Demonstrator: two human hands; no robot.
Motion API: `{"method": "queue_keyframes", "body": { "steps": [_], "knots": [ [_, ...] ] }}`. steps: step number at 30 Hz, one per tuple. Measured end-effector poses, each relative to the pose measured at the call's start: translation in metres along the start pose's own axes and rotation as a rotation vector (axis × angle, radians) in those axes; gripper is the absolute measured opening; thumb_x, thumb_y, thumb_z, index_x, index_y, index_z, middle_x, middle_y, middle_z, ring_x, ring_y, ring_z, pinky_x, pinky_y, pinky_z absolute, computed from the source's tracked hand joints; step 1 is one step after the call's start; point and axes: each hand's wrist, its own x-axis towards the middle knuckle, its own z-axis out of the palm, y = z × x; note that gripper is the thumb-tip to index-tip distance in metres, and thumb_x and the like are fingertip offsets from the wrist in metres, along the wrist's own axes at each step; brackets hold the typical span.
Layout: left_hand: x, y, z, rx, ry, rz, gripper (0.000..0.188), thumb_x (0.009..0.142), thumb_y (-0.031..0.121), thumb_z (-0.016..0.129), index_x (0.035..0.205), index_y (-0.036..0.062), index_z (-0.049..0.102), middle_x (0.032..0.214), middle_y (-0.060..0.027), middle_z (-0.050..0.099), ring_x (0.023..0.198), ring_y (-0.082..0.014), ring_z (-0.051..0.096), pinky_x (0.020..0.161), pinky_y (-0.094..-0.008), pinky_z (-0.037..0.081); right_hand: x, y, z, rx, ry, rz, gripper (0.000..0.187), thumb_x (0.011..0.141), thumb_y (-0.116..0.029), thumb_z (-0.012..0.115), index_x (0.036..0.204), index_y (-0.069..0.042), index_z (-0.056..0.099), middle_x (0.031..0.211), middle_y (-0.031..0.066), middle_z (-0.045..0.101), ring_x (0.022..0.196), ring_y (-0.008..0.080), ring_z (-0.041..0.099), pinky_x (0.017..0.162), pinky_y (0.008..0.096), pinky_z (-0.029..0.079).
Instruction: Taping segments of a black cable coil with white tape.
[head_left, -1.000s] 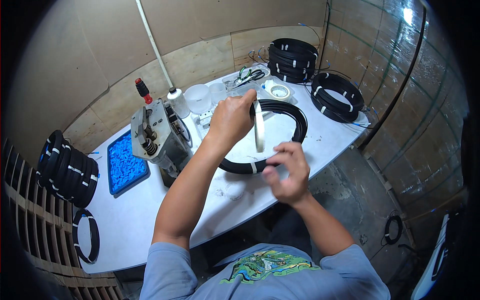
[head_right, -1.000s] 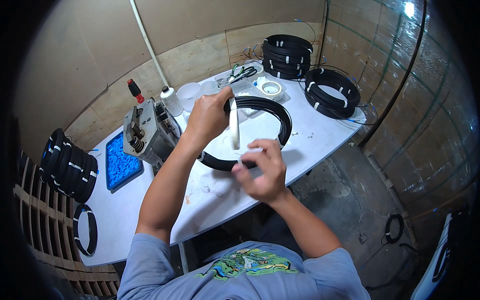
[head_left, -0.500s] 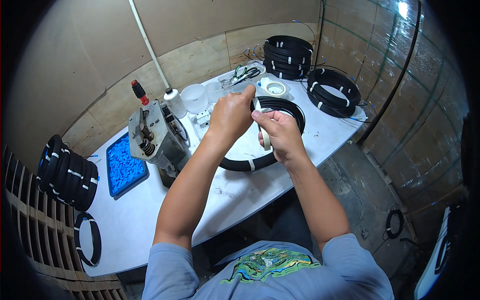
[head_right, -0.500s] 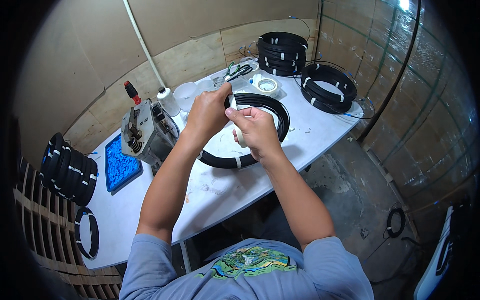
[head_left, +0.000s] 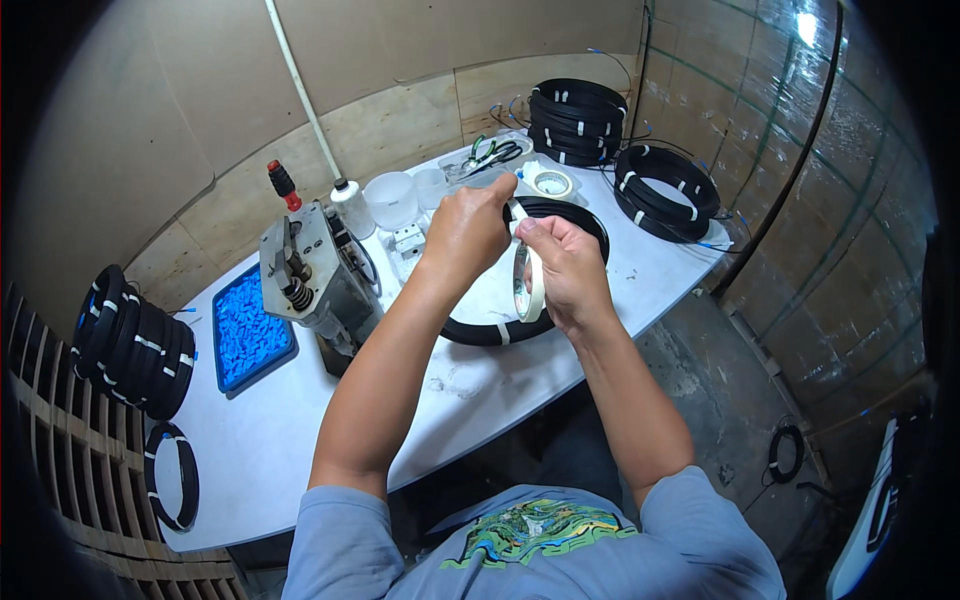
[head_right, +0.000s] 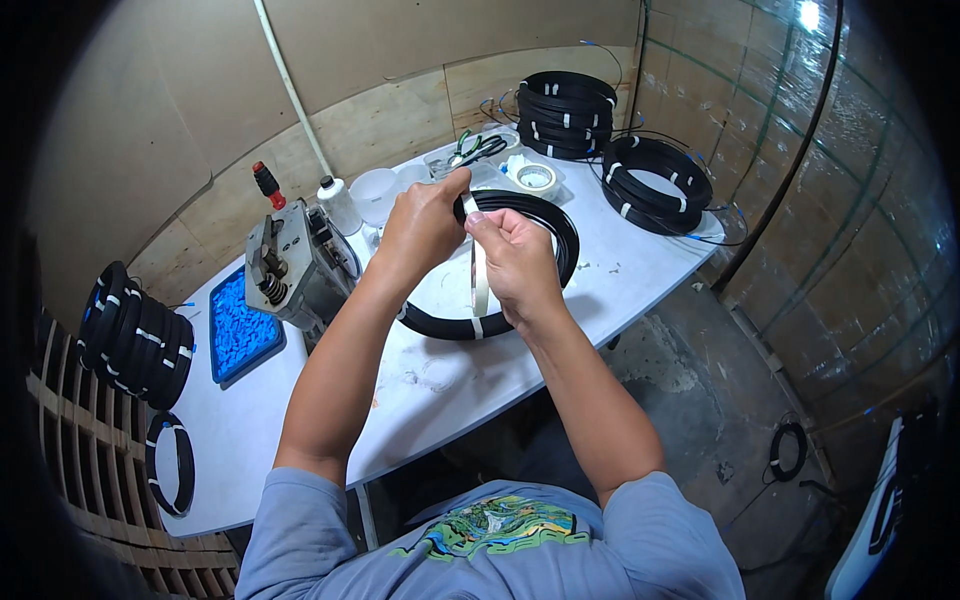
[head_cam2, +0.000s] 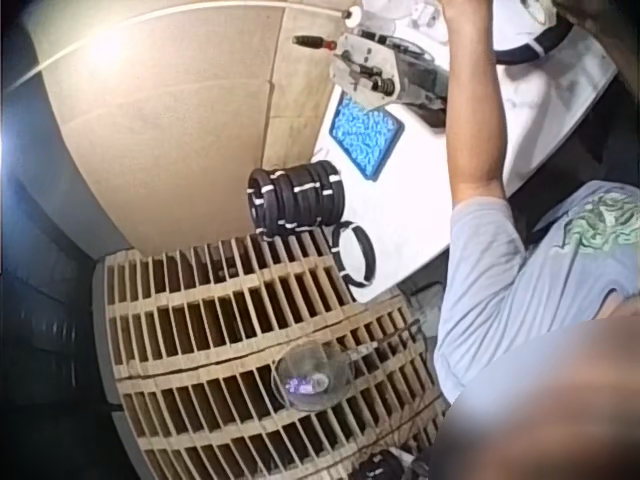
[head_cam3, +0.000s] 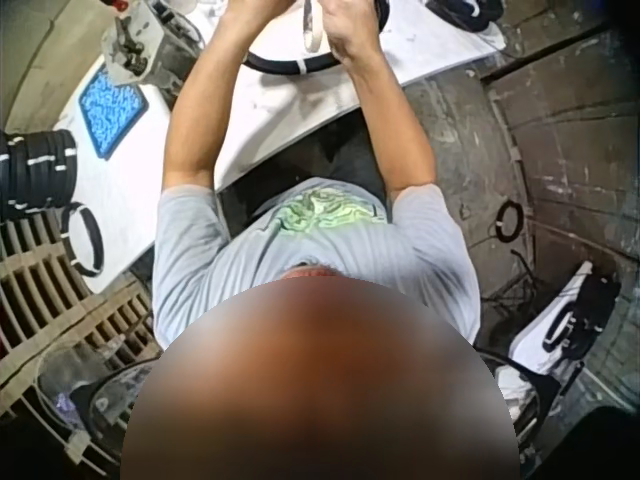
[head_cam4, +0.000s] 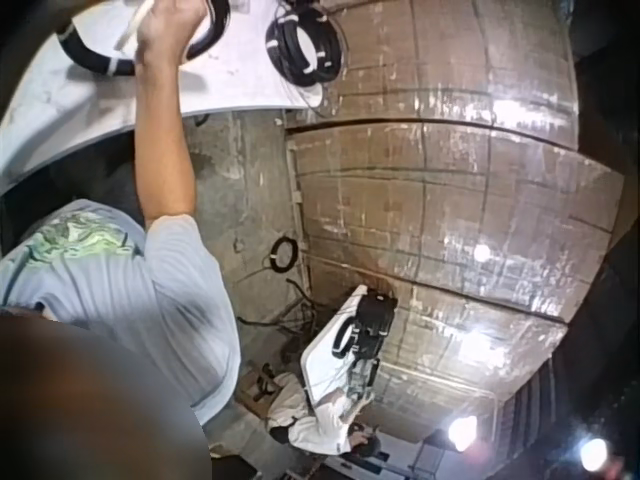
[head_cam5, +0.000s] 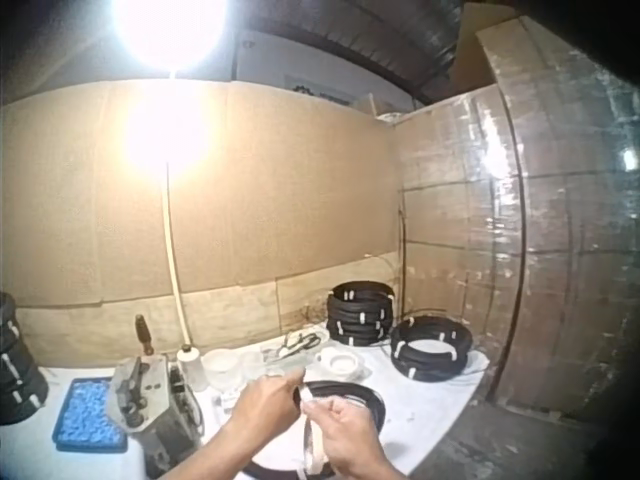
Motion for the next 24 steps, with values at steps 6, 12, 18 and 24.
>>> {"method": "queue_keyframes", "body": {
  "steps": [6,12,18,24],
  "knots": [
    [0.0,-0.003,0.0,-0.013,0.009,0.037,0.021,0.079,0.014,0.068,0.094,0.0083,0.055,0.075,-0.0241,0.066,0.076,-0.0489,0.065,0.066,-0.0564,0.051,0.008,0.026,-0.002,-0.036,0.044,-0.019,0.021,0.097,-0.021,0.065,0.089,-0.002,0.064,0.068,0.0014,0.061,0.052,0.0075,0.054,0.048,0.0243,0.044],
    [0.0,-0.003,0.001,-0.012,0.007,0.021,0.023,0.078,0.014,0.07,0.095,0.0081,0.055,0.075,-0.0242,0.066,0.075,-0.0486,0.065,0.065,-0.0558,0.052,0.012,0.027,-0.001,-0.165,0.078,-0.174,0.023,0.095,-0.019,0.065,0.083,0.0,0.065,0.061,0.0027,0.06,0.046,0.0098,0.055,0.044,0.0262,0.045],
    [-0.002,0.0,0.0,-0.004,-0.005,-0.008,0.023,0.079,0.016,0.069,0.096,0.0089,0.056,0.075,-0.0246,0.066,0.075,-0.0485,0.065,0.065,-0.0555,0.052,0.006,0.018,0.005,-0.154,0.106,-0.112,0.024,0.095,-0.019,0.064,0.081,0.001,0.065,0.061,0.003,0.06,0.046,0.0097,0.055,0.044,0.0259,0.043],
    [0.001,0.005,0.001,-0.017,-0.009,0.022,0.023,0.078,0.014,0.068,0.096,0.0089,0.056,0.076,-0.0231,0.067,0.076,-0.0476,0.065,0.066,-0.0554,0.052,0.027,0.042,-0.015,-0.393,0.173,-0.252,0.028,0.091,-0.022,0.069,0.075,0.0,0.065,0.057,0.0033,0.059,0.049,0.0089,0.056,0.047,0.0293,0.046]
  ]
}}
